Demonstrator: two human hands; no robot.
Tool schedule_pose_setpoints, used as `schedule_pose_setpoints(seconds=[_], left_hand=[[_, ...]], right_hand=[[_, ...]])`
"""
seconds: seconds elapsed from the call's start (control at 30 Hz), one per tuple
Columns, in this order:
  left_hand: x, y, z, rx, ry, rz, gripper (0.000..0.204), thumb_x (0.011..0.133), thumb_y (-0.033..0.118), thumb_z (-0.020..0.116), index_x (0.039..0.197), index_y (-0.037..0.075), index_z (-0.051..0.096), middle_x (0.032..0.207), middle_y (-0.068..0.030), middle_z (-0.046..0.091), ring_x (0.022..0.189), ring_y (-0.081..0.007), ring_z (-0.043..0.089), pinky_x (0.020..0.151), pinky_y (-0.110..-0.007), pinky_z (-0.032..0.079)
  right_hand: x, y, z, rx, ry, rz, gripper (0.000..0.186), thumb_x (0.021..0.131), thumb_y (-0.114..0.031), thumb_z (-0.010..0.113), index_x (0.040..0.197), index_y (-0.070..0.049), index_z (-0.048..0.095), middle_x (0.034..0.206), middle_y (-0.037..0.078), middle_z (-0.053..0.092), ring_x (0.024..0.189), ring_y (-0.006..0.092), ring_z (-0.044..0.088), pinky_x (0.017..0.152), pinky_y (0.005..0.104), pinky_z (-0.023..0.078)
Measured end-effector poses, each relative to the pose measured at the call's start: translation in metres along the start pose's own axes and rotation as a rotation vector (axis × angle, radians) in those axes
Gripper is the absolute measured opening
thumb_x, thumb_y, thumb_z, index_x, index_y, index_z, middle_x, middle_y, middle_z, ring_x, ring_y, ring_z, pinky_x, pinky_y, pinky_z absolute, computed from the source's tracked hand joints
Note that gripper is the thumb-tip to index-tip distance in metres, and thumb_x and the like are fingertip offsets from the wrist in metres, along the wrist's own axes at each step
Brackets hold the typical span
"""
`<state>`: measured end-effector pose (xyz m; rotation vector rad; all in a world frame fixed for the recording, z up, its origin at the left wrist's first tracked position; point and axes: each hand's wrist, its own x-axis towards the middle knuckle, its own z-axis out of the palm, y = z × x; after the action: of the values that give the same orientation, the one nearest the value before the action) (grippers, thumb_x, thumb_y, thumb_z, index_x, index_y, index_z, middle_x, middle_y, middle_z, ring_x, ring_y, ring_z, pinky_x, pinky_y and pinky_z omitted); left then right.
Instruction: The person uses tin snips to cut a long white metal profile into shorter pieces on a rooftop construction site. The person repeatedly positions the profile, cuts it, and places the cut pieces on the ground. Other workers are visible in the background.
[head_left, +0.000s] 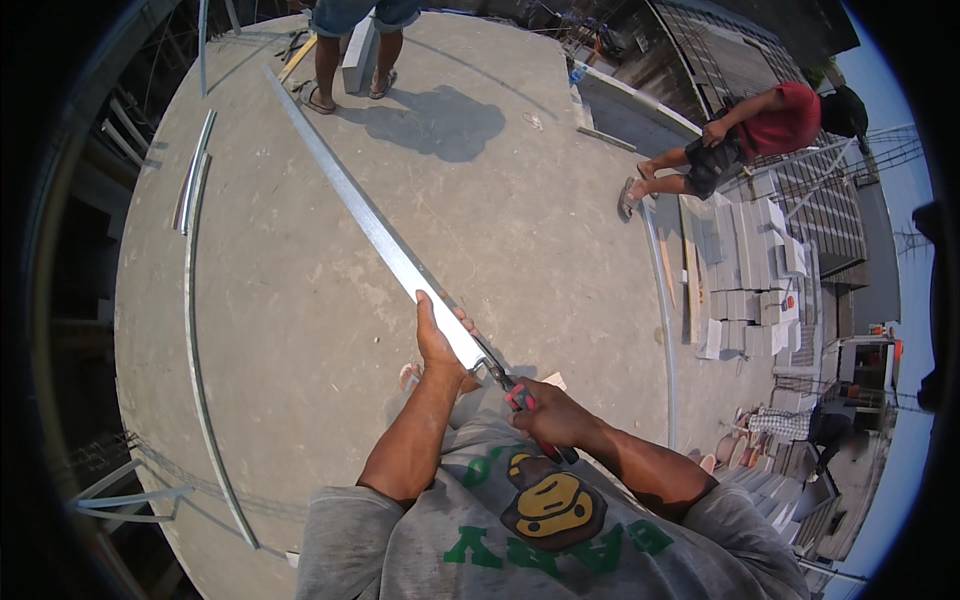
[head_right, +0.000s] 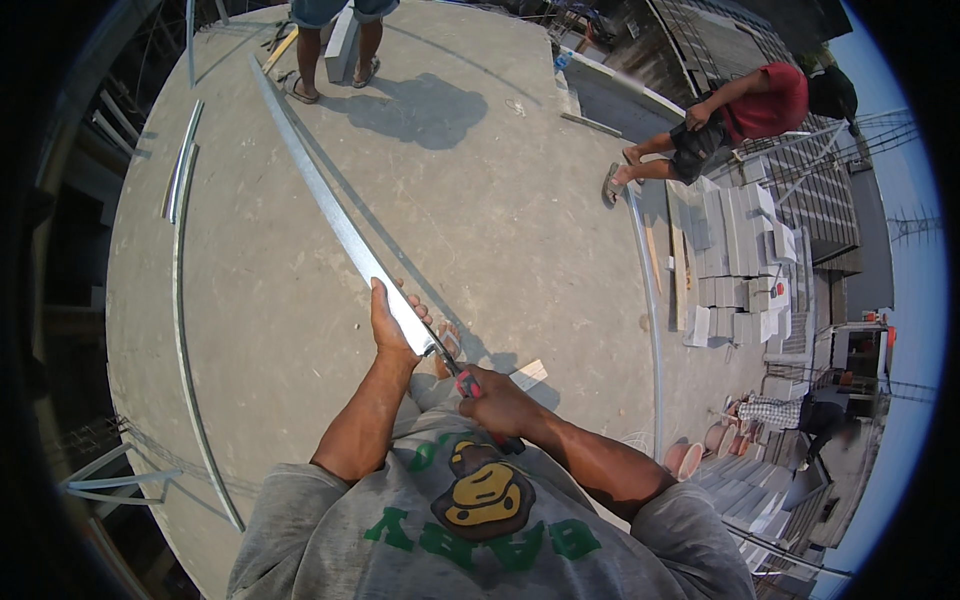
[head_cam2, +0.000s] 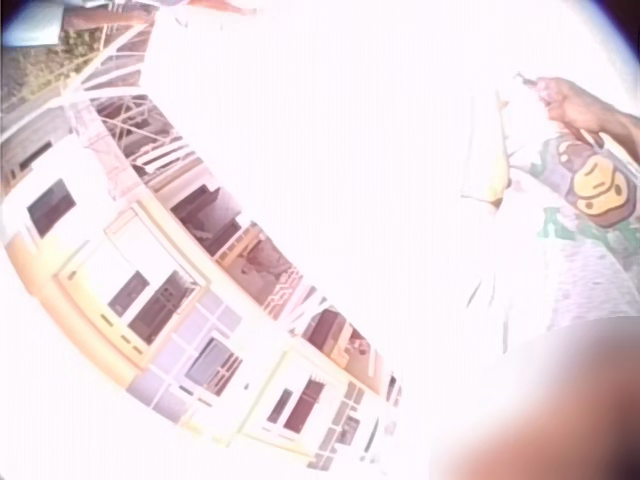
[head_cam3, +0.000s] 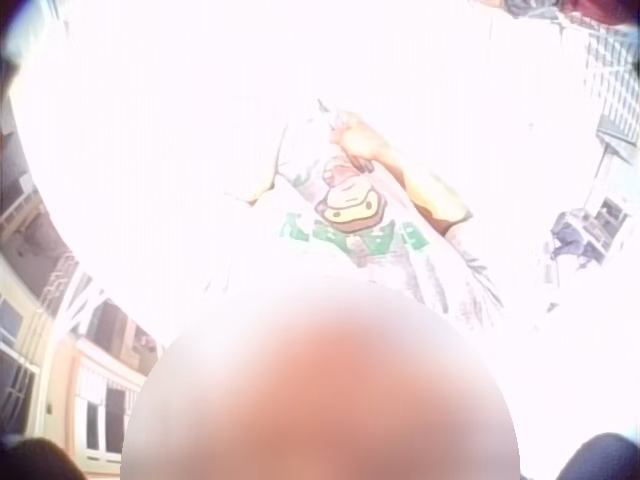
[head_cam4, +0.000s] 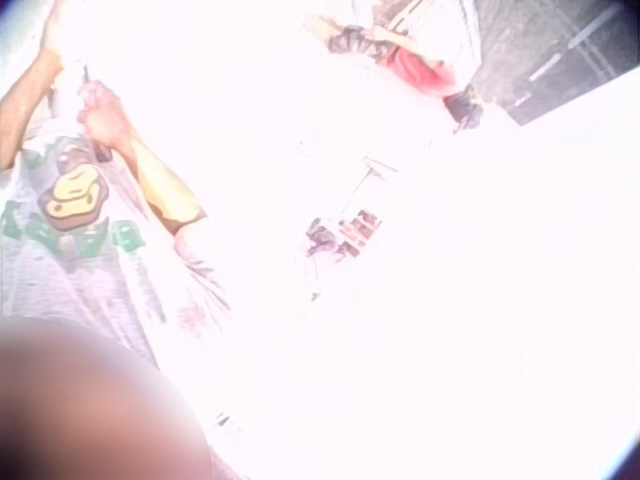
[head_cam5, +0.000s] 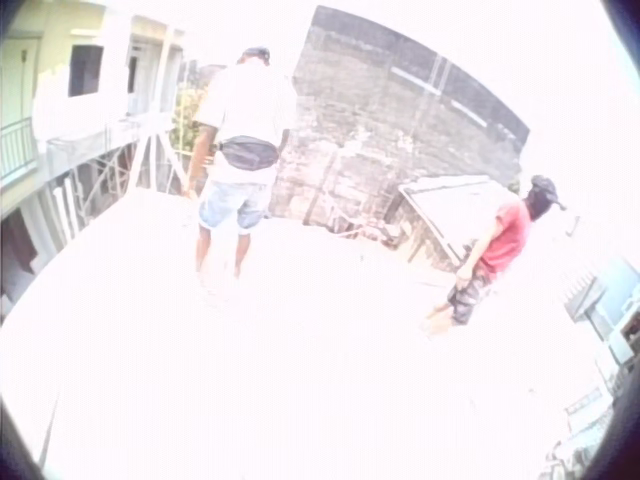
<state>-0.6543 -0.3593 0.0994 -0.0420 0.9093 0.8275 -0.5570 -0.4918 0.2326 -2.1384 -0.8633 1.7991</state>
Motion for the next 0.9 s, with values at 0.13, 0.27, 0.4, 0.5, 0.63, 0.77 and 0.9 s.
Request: schedule_pose_setpoints(seconds=[0.13,0.27,0.4,0.5,0.63,0.77,0.9], left_hand=[[0.0,-0.002,0.001,-0.002,-0.002,0.006,0.058,0.094,0.063,0.049,0.116,0.01,0.046,0.07,-0.0047,0.05,0.054,-0.0161,0.052,0.048,-0.031,0.046],[0.001,-0.003,0.002,0.002,-0.003,0.011,0.058,0.093,0.064,0.049,0.115,0.01,0.046,0.07,-0.0045,0.05,0.054,-0.0159,0.052,0.048,-0.031,0.045],[0.002,-0.005,0.004,0.012,0.01,0.015,0.056,0.093,0.064,0.049,0.114,0.012,0.046,0.07,-0.0039,0.05,0.055,-0.016,0.053,0.048,-0.031,0.045],[0.003,-0.008,0.006,0.011,-0.002,0.019,0.055,0.093,0.064,0.049,0.112,0.013,0.047,0.07,-0.0034,0.05,0.055,-0.0162,0.053,0.048,-0.031,0.046],[0.004,-0.01,0.009,0.001,-0.003,0.017,0.053,0.092,0.065,0.051,0.109,0.014,0.049,0.07,-0.0034,0.051,0.055,-0.0163,0.054,0.048,-0.031,0.045],[0.005,-0.012,0.011,-0.014,0.022,-0.002,0.052,0.091,0.065,0.053,0.106,0.015,0.051,0.071,-0.0039,0.052,0.053,-0.0163,0.053,0.047,-0.03,0.045],[0.007,-0.013,0.009,-0.002,0.043,0.018,0.052,0.091,0.065,0.053,0.106,0.014,0.051,0.07,-0.0043,0.052,0.053,-0.0165,0.053,0.048,-0.031,0.045]], right_hand=[[0.0,0.002,0.0,0.034,-0.013,0.008,0.044,0.083,-0.015,0.065,0.122,0.001,0.053,0.085,0.011,0.062,0.078,0.021,0.061,0.072,0.0351,0.048],[0.002,0.009,0.002,0.122,-0.015,-0.037,0.039,0.084,-0.012,0.065,0.119,0.001,0.054,0.082,0.007,0.06,0.073,0.0162,0.06,0.069,0.0318,0.048],[0.005,0.017,0.003,0.268,-0.068,-0.056,0.037,0.085,-0.01,0.065,0.119,0.0,0.054,0.082,0.005,0.059,0.073,0.0138,0.059,0.068,0.0307,0.048],[0.005,0.02,0.004,0.325,-0.068,-0.05,0.036,0.086,-0.008,0.064,0.119,-0.001,0.054,0.083,0.003,0.058,0.073,0.0135,0.059,0.068,0.0297,0.048],[0.002,0.021,0.007,0.412,-0.055,-0.045,0.035,0.086,-0.008,0.064,0.119,-0.001,0.054,0.084,0.004,0.059,0.073,0.0136,0.06,0.067,0.0298,0.049],[0.002,0.019,0.007,0.411,-0.038,-0.036,0.036,0.086,-0.008,0.063,0.12,-0.002,0.054,0.085,0.004,0.059,0.071,0.0138,0.061,0.066,0.0303,0.049],[0.003,0.017,0.005,0.407,-0.049,-0.047,0.021,0.086,-0.008,0.067,0.101,-0.004,0.053,0.081,0.005,0.059,0.07,0.0158,0.064,0.064,0.0309,0.051]])
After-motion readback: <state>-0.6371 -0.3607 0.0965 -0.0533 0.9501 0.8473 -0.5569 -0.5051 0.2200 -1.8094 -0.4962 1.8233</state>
